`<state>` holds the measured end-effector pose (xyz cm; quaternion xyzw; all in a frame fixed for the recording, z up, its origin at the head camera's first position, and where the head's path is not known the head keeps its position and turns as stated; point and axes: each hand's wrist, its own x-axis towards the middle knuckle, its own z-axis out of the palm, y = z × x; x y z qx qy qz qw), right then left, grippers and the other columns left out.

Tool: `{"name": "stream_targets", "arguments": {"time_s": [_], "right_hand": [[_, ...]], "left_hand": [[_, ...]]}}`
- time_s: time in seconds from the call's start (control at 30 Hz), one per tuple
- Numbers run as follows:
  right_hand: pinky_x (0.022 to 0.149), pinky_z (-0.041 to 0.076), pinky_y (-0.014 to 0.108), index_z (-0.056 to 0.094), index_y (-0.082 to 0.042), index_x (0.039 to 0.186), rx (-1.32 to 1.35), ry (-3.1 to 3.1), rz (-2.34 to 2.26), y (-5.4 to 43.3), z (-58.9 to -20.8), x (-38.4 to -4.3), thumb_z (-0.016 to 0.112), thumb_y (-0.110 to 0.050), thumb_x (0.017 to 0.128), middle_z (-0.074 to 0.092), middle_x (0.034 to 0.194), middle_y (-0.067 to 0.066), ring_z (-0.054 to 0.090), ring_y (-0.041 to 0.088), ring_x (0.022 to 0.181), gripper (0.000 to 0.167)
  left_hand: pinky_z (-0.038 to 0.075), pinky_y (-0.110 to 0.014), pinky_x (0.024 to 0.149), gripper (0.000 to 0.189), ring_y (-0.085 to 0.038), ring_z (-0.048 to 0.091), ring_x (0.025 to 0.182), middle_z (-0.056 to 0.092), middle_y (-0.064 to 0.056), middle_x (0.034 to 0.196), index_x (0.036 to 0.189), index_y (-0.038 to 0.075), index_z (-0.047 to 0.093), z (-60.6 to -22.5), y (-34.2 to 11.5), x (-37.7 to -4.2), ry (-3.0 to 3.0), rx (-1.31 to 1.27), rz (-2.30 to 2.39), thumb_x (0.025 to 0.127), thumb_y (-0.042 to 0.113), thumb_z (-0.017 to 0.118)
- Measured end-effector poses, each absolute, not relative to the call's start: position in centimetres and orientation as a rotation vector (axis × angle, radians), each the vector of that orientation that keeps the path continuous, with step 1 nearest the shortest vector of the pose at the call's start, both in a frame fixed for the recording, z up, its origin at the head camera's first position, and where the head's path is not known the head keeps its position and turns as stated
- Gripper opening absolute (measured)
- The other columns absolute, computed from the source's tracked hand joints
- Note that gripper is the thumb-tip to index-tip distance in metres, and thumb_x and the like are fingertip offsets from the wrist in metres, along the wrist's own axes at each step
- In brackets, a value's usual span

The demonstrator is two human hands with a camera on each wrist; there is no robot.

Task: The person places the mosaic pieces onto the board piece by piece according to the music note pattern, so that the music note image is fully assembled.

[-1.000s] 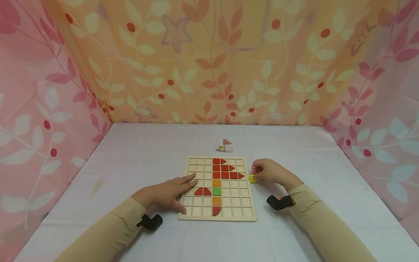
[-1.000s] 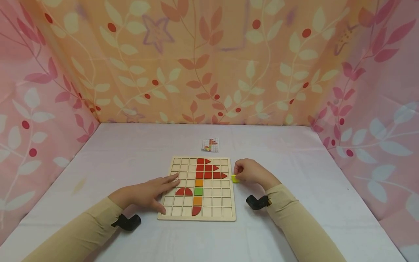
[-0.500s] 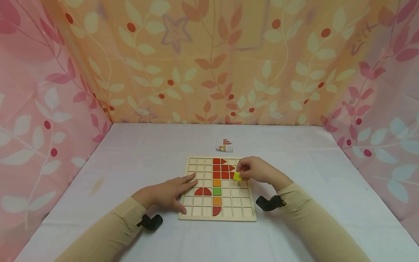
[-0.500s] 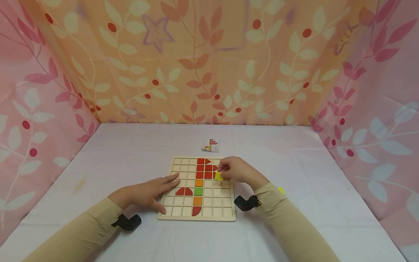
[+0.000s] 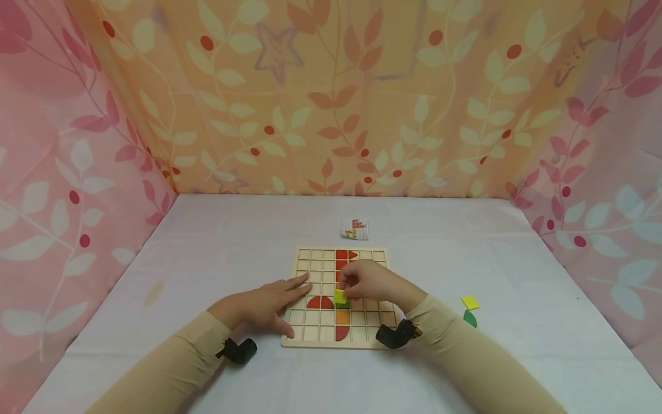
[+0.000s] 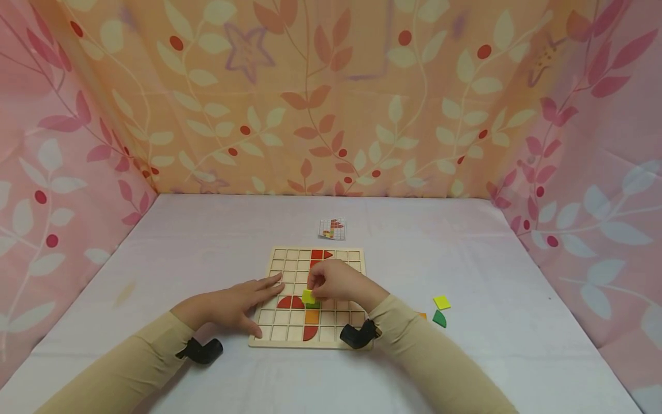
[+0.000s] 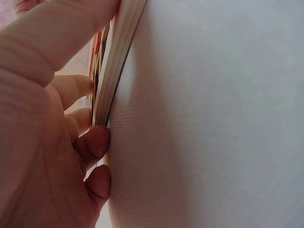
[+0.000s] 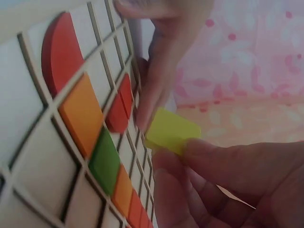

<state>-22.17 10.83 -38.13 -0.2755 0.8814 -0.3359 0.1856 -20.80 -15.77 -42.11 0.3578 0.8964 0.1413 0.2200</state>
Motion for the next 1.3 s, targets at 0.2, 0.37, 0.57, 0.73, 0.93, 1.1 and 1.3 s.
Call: {"name": "stream_targets", "arguments": {"time_s": [0.2,0.37,0.57,0.73,0.93,1.1,1.3], "right_hand": [[0.056,0.045,0.023,0.062,-0.013,0.074,-0.813,2.449,-0.915,9.2,-39.0,-21.6,0.066,-0.001,0.077,0.057,0.062,-0.006,0.052,0.007,0.060,0.013],[0.057,0.043,0.023,0.063,-0.014,0.072,-0.833,2.461,-0.874,8.5,-39.5,-21.4,0.067,-0.003,0.077,0.055,0.061,-0.007,0.050,0.008,0.061,0.013],[0.055,0.042,0.022,0.061,-0.015,0.069,-0.833,2.458,-0.845,8.2,-40.1,-21.4,0.066,-0.002,0.076,0.054,0.061,-0.006,0.049,0.008,0.059,0.016],[0.055,0.042,0.021,0.061,-0.015,0.068,-0.838,2.434,-0.814,7.9,-40.3,-21.4,0.066,-0.001,0.076,0.055,0.061,-0.007,0.050,0.007,0.059,0.017],[0.054,0.040,0.020,0.061,-0.015,0.063,-0.849,2.481,-0.757,7.5,-40.3,-21.3,0.069,-0.005,0.076,0.053,0.058,-0.009,0.047,0.006,0.058,0.019],[0.053,0.039,0.020,0.062,-0.015,0.061,-0.844,2.519,-0.719,7.3,-40.3,-21.1,0.071,-0.007,0.076,0.053,0.056,-0.010,0.045,0.006,0.057,0.019],[0.054,0.040,0.020,0.062,-0.015,0.062,-0.841,2.527,-0.695,7.3,-40.5,-21.1,0.071,-0.007,0.077,0.053,0.057,-0.010,0.046,0.006,0.058,0.019]], "left_hand": [[0.021,-0.051,0.105,0.097,-0.030,0.014,0.137,0.001,0.004,0.154,0.147,0.026,0.017,-42.2,-15.8,-20.8,2.478,1.000,0.380,0.070,0.063,0.063],[0.020,-0.052,0.105,0.097,-0.030,0.014,0.137,0.001,0.004,0.154,0.147,0.026,0.018,-42.2,-15.8,-20.8,2.477,1.002,0.381,0.070,0.062,0.063],[0.020,-0.052,0.105,0.097,-0.031,0.015,0.137,0.002,0.004,0.154,0.147,0.025,0.018,-42.2,-15.9,-20.9,2.475,1.000,0.399,0.070,0.061,0.064],[0.021,-0.052,0.105,0.097,-0.030,0.015,0.137,0.002,0.004,0.154,0.147,0.024,0.018,-42.3,-15.9,-20.9,2.475,1.014,0.395,0.070,0.062,0.063],[0.021,-0.053,0.105,0.097,-0.030,0.014,0.137,0.002,0.004,0.154,0.147,0.024,0.019,-42.1,-16.0,-20.9,2.476,0.992,0.394,0.069,0.062,0.064],[0.020,-0.053,0.105,0.097,-0.030,0.014,0.137,0.002,0.004,0.154,0.147,0.024,0.019,-42.1,-15.9,-20.9,2.473,0.991,0.404,0.069,0.062,0.064],[0.019,-0.052,0.105,0.097,-0.030,0.013,0.138,0.003,0.003,0.154,0.147,0.023,0.019,-42.0,-15.9,-20.8,2.468,0.999,0.401,0.070,0.060,0.064]]}}
